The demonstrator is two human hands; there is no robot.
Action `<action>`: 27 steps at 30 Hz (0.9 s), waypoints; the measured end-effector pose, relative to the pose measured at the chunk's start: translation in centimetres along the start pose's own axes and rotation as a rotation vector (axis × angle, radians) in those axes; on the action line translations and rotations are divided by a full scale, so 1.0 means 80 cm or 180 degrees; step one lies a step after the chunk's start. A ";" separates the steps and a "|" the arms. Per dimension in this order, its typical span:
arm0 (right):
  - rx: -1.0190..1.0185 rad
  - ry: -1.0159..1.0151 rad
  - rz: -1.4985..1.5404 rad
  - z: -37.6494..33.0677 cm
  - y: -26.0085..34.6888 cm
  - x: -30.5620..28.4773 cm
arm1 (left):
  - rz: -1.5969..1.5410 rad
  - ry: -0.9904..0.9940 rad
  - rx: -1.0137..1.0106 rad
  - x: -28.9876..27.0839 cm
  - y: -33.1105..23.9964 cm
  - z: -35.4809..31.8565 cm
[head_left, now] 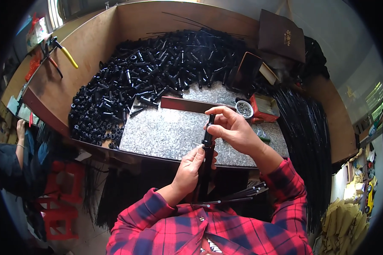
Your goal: Assembling black plastic components into base units and trimming excess material using pliers.
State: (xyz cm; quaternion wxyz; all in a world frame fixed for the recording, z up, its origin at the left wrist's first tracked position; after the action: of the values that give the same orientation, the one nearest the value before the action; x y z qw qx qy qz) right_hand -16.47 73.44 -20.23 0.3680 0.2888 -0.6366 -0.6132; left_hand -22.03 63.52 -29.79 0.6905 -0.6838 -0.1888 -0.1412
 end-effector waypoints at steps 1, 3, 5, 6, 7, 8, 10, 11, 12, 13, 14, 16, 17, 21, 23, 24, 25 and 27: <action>0.0016 0.0021 -0.0007 -0.002 0.000 0.003 | -0.0015 -0.0021 0.0008 0.000 -0.001 -0.001; -0.0112 -0.0039 -0.0131 -0.005 0.003 0.007 | 0.0197 0.0008 -0.0031 0.001 0.000 -0.005; -0.0192 -0.0114 -0.0330 -0.006 0.012 0.013 | 0.0192 -0.0059 -0.0036 0.000 0.000 -0.007; -0.0229 -0.0248 -0.1009 -0.008 0.017 0.012 | 0.0193 -0.0090 -0.0054 0.000 0.000 -0.007; -0.0266 -0.0380 -0.1688 -0.009 0.024 0.013 | 0.0185 -0.0100 -0.0055 0.000 0.000 -0.008; -0.0375 -0.0462 -0.2071 -0.010 0.034 0.020 | 0.0267 -0.0155 -0.0051 -0.001 -0.001 -0.009; -0.0565 -0.0408 -0.2334 -0.008 0.037 0.027 | 0.0348 -0.0213 -0.0044 -0.001 -0.001 -0.010; -0.0759 -0.0360 -0.2593 -0.008 0.041 0.031 | 0.0354 -0.0215 -0.0010 -0.001 -0.002 -0.010; -0.0756 -0.0355 -0.2593 -0.007 0.044 0.032 | 0.0358 -0.0217 0.0025 -0.001 -0.002 -0.010; -0.0657 -0.0213 -0.2593 -0.004 0.047 0.036 | 0.0355 -0.0222 0.0024 -0.001 -0.002 -0.010; -0.0559 -0.0071 -0.2591 -0.001 0.047 0.038 | 0.0372 -0.0235 0.0013 -0.002 -0.002 -0.011; -0.0684 0.0186 -0.2512 0.003 0.045 0.039 | 0.0383 -0.0253 0.0002 -0.003 -0.001 -0.010; -0.0812 0.0438 -0.2426 0.005 0.043 0.043 | 0.0321 -0.0216 0.0037 -0.004 0.000 -0.009; -0.0376 0.0458 -0.1814 0.011 0.020 0.027 | 0.0213 -0.0158 -0.0061 -0.005 0.000 -0.007; 0.0090 0.0035 -0.0523 0.011 0.001 0.016 | 0.0198 -0.0175 -0.0038 -0.008 -0.003 -0.006; 0.0087 0.0024 -0.0523 0.010 0.001 0.016 | 0.0184 -0.0180 -0.0018 -0.008 -0.004 -0.005; 0.0190 -0.0050 -0.0439 0.009 -0.002 0.015 | 0.0187 -0.0166 -0.0023 -0.008 -0.004 -0.005; 0.0283 -0.0143 -0.0351 0.004 -0.007 0.012 | 0.0169 -0.0348 0.0045 -0.012 -0.005 -0.005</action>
State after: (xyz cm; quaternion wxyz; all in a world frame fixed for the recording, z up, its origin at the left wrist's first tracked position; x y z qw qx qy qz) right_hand -17.35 72.81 -20.69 0.3060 0.3257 -0.6544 -0.6099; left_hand -23.07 63.04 -29.85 0.6874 -0.6904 -0.2090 -0.0839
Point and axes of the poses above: each hand's wrist, its own z-axis towards the middle knuckle, its own x-axis out of the palm, y = z × x, the point moved 7 cm from there along z, towards the middle knuckle, and after that the axes turned 12 degrees about z, right-handed, at the moved point
